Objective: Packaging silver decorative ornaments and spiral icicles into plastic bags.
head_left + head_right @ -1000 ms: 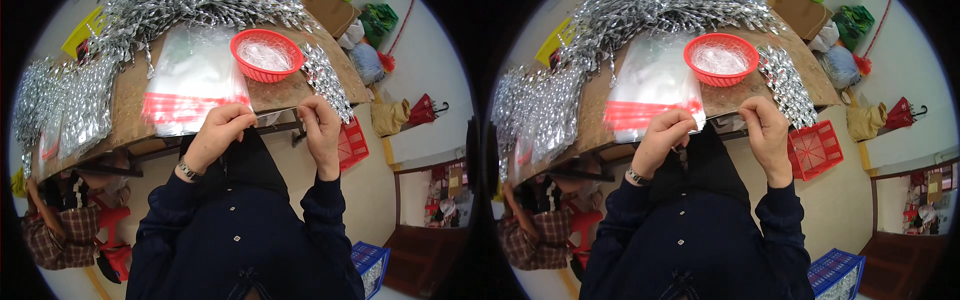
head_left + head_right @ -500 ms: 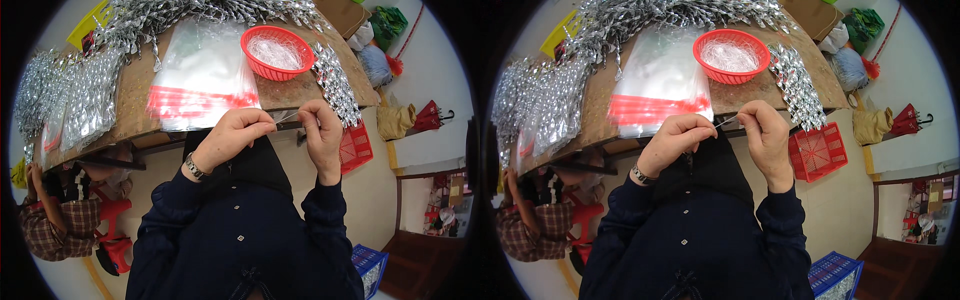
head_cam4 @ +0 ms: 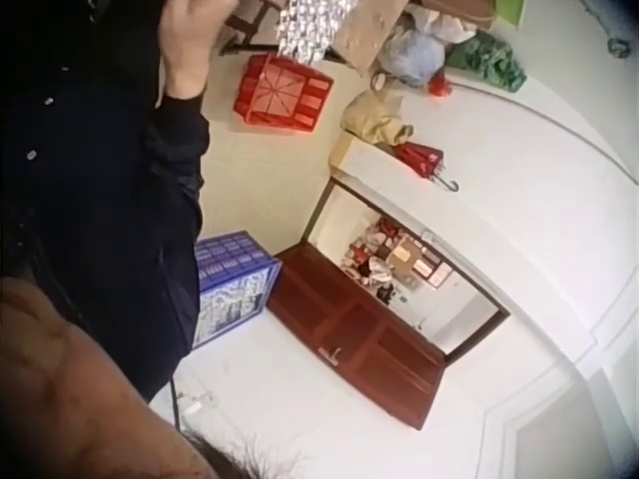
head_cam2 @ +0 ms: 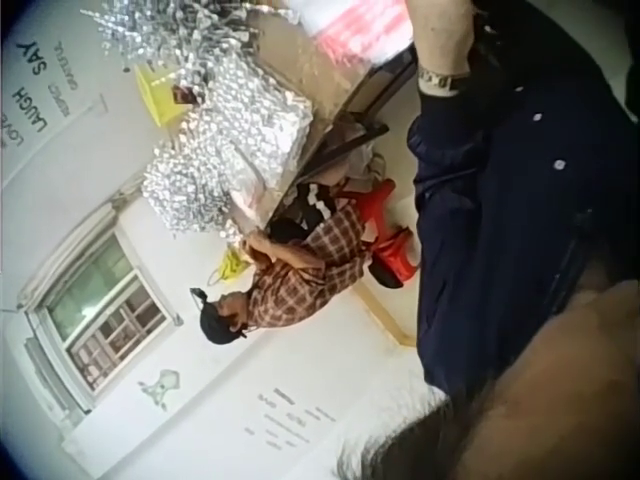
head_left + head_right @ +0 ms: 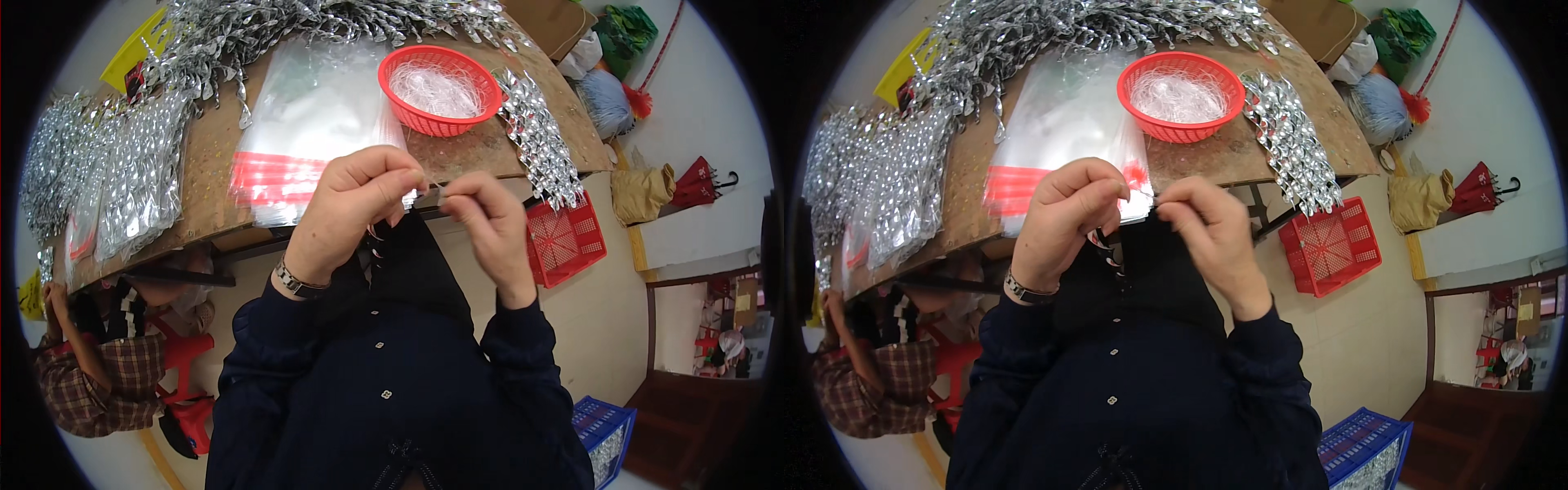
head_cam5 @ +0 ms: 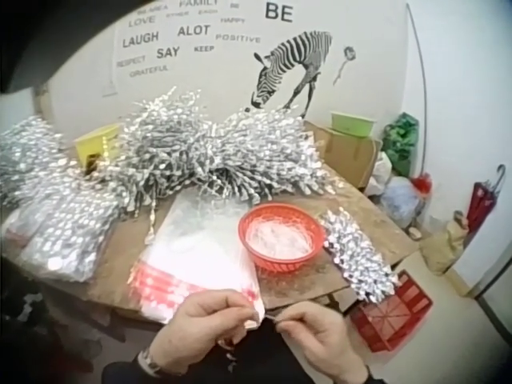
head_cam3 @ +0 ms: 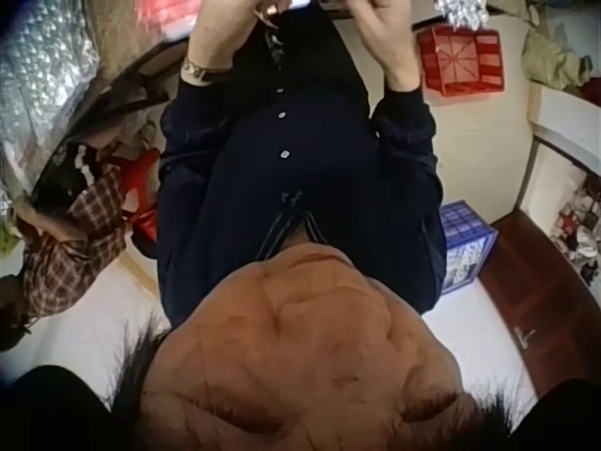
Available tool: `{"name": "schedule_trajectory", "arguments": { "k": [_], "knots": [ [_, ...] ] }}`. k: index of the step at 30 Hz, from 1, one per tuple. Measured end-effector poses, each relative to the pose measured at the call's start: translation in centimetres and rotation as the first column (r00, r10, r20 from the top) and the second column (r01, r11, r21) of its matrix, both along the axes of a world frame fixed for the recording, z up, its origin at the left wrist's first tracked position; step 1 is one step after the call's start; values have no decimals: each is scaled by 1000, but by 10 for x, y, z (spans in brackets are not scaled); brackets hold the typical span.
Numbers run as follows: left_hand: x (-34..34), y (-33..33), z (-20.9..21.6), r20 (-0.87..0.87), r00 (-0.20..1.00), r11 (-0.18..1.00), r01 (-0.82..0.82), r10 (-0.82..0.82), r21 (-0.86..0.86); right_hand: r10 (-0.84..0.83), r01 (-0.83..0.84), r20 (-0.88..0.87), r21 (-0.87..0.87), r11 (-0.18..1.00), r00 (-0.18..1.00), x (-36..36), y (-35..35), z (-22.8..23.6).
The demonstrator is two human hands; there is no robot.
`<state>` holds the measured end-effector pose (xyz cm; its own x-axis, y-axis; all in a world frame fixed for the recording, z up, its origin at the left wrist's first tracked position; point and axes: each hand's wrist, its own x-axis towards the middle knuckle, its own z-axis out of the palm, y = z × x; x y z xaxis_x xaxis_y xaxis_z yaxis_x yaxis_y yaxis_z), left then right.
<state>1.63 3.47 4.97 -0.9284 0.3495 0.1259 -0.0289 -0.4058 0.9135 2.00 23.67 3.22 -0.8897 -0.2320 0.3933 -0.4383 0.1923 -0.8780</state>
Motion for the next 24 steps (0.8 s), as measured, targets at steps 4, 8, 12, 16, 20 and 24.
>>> {"name": "schedule_trajectory", "arguments": {
  "k": [4, 8, 12, 16, 20, 24],
  "knots": [
    [-9, 3, 12, 10, 1000, 983, 12, -14, 182, 167, -179, 90, 139, 974, 982, -2, -12, -15],
    [-18, 4, 24, -49, 998, 965, -22, 36, 262, 308, -369, 320, 148, 918, 896, 5, -18, -13],
    [-27, 8, 26, -75, 997, 930, 24, 4, 366, 256, -312, 311, 145, 939, 915, 5, -13, -12],
    [-30, 17, 20, -84, 990, 953, -82, 111, 291, 249, -280, 186, 165, 946, 950, 5, 7, -7],
    [-33, 19, 9, -85, 975, 971, -194, 207, 138, 85, -115, 326, 76, 990, 942, 10, 37, 10],
    [-36, 12, -3, -41, 984, 983, -173, 176, 69, -133, 107, 264, 109, 988, 955, -4, 79, 22]
  ]
}}
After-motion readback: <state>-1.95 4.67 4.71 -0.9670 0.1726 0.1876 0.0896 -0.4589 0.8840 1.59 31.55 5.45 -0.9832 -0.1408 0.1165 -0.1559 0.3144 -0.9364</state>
